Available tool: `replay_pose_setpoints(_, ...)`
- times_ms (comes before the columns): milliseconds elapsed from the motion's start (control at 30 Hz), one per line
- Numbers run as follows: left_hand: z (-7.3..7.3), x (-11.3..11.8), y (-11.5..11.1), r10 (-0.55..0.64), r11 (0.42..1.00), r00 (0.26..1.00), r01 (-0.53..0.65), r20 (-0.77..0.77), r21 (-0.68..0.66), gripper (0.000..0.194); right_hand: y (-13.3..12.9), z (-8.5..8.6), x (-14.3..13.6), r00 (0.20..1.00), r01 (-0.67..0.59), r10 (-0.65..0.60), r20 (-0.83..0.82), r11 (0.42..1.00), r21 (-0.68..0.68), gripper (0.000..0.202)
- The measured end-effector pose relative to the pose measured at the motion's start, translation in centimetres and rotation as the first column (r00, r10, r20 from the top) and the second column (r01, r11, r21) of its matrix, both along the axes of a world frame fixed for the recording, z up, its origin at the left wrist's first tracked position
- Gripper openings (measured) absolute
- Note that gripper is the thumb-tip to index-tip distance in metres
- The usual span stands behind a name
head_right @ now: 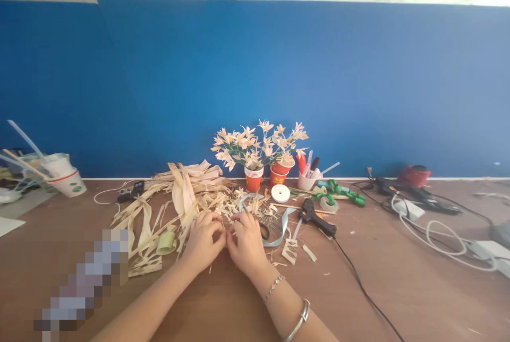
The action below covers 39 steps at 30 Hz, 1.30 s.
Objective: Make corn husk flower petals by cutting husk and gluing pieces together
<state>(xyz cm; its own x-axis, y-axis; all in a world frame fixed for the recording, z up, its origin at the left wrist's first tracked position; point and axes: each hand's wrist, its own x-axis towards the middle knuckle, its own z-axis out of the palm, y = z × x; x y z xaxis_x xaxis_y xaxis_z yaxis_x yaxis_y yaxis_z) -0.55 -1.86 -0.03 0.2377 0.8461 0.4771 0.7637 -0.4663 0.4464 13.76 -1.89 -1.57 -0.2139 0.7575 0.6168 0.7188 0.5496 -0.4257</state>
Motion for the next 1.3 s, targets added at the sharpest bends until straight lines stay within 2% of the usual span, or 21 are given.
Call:
replay_pose_setpoints(167,-0.3,0.2,0.1,0.118,0.993,0.993,-0.118,-0.03,0.004,0.015,-0.2,0.0,-0.4,0.995,0.076,-0.077,0.063,0.997,0.024,0.012)
replay_pose_setpoints(267,-0.5,-0.9,1.0,0.217,0.976,0.973,-0.216,-0.074,0.024,0.017,-0.1,0.1,0.0,0.989,0.138,-0.138,0.057,0.99,0.01,0.013)
replay_pose_setpoints(333,-0.6,-1.8,1.7,0.253,0.967,0.964,-0.25,-0.076,0.047,0.016,-0.1,0.1,0.3,0.991,0.106,-0.104,0.088,0.994,-0.021,0.013)
replay_pose_setpoints(433,-0.9,-2.6,2.3,0.155,0.987,0.981,-0.148,-0.116,0.062,0.019,-0.2,0.2,0.5,0.986,0.037,-0.025,0.168,0.997,-0.066,0.015)
replay_pose_setpoints(500,-1.2,-2.7,2.4,0.088,0.995,0.981,-0.078,-0.172,0.065,0.026,-0.3,0.3,0.5,0.981,0.037,-0.022,0.194,0.997,-0.074,0.017)
replay_pose_setpoints(600,-1.6,-2.4,2.1,0.048,0.997,0.97,-0.032,-0.239,0.071,0.033,-0.4,0.3,0.4,0.98,0.042,-0.026,0.196,0.996,-0.077,0.02)
replay_pose_setpoints(700,-1.6,-2.3,2.0,0.071,0.996,0.966,-0.057,-0.249,0.066,0.021,-0.3,0.2,0.5,0.984,0.059,-0.044,0.173,0.995,-0.085,0.018)
replay_pose_setpoints(800,-1.5,-2.4,2.0,0.12,0.992,0.968,-0.11,-0.221,0.056,0.018,-0.1,0.1,0.6,0.987,0.078,-0.064,0.15,0.993,-0.088,0.015)
replay_pose_setpoints(1000,-1.7,-2.4,2.0,0.154,0.988,0.968,-0.145,-0.198,0.058,0.01,-0.1,0.0,0.7,0.989,0.08,-0.066,0.13,0.991,-0.104,0.013)
replay_pose_setpoints(1200,-1.8,-2.4,2.1,0.128,0.992,0.968,-0.124,-0.217,0.028,0.004,0.0,-0.1,0.6,0.989,0.081,-0.068,0.129,0.992,-0.1,0.014)
replay_pose_setpoints(1300,-1.9,-2.5,2.3,0.093,0.996,0.971,-0.094,-0.218,0.009,0.011,0.0,-0.1,0.6,0.989,0.084,-0.069,0.133,0.99,-0.117,0.014)
